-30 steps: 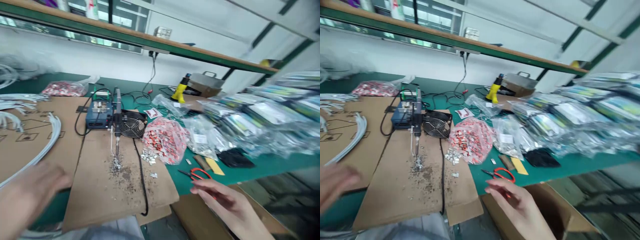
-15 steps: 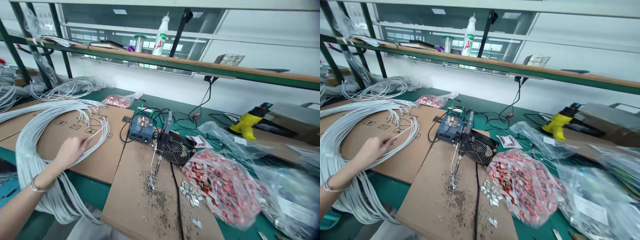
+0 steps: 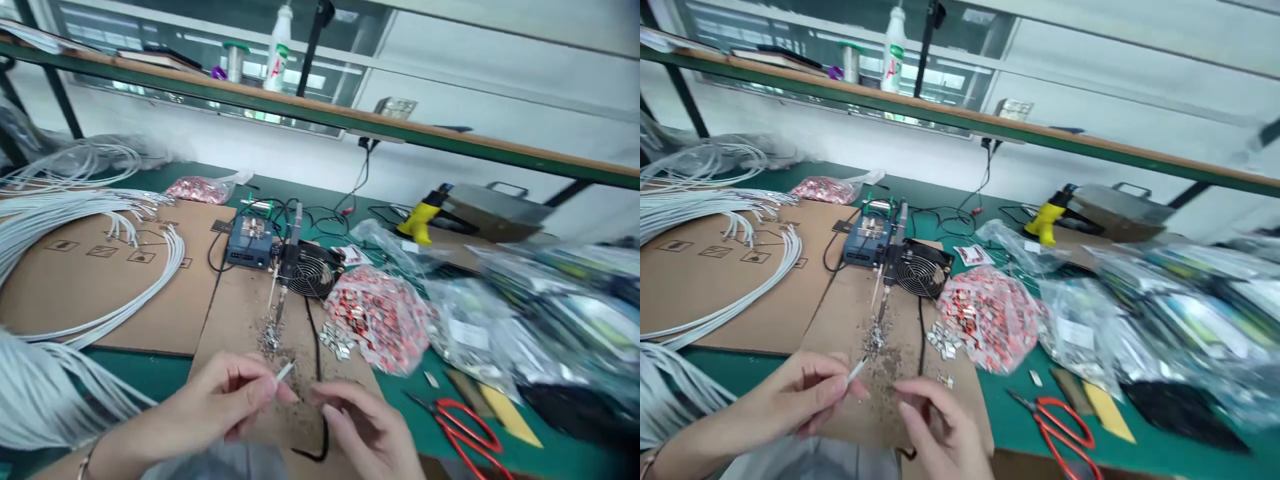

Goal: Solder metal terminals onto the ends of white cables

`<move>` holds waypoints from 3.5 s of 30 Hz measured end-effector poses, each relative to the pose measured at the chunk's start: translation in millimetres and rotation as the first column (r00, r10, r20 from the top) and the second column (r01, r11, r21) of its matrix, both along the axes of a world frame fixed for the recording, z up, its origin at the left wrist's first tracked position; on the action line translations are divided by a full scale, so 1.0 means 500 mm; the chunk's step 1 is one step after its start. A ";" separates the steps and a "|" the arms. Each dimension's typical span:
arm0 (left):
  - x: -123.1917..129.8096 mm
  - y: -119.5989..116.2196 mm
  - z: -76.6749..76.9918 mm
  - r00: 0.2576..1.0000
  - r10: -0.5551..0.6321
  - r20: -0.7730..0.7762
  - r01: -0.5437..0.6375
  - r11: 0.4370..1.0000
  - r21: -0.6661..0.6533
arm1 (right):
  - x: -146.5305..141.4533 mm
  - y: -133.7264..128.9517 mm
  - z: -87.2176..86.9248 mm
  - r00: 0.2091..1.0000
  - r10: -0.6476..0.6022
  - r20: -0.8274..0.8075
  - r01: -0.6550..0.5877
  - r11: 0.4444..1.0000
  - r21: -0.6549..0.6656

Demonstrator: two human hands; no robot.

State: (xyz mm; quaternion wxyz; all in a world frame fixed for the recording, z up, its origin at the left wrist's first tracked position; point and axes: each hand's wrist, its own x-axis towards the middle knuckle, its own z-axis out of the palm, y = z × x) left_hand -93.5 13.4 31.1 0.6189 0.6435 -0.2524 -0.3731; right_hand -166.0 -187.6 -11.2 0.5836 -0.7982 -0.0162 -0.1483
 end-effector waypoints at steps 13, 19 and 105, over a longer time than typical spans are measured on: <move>-0.069 0.021 -0.072 0.964 0.265 -0.013 -0.259 0.949 0.180 | 0.037 0.079 -0.015 0.946 0.318 -0.064 -0.291 0.918 0.269; -0.065 0.015 -0.111 0.910 0.256 0.325 -0.292 0.954 0.066 | 0.048 0.110 -0.037 0.963 0.254 0.085 -0.253 0.760 0.598; -0.063 0.024 -0.062 0.924 0.376 0.076 -0.383 0.903 0.194 | 0.076 0.071 0.017 0.876 0.442 -0.193 -0.423 0.896 0.135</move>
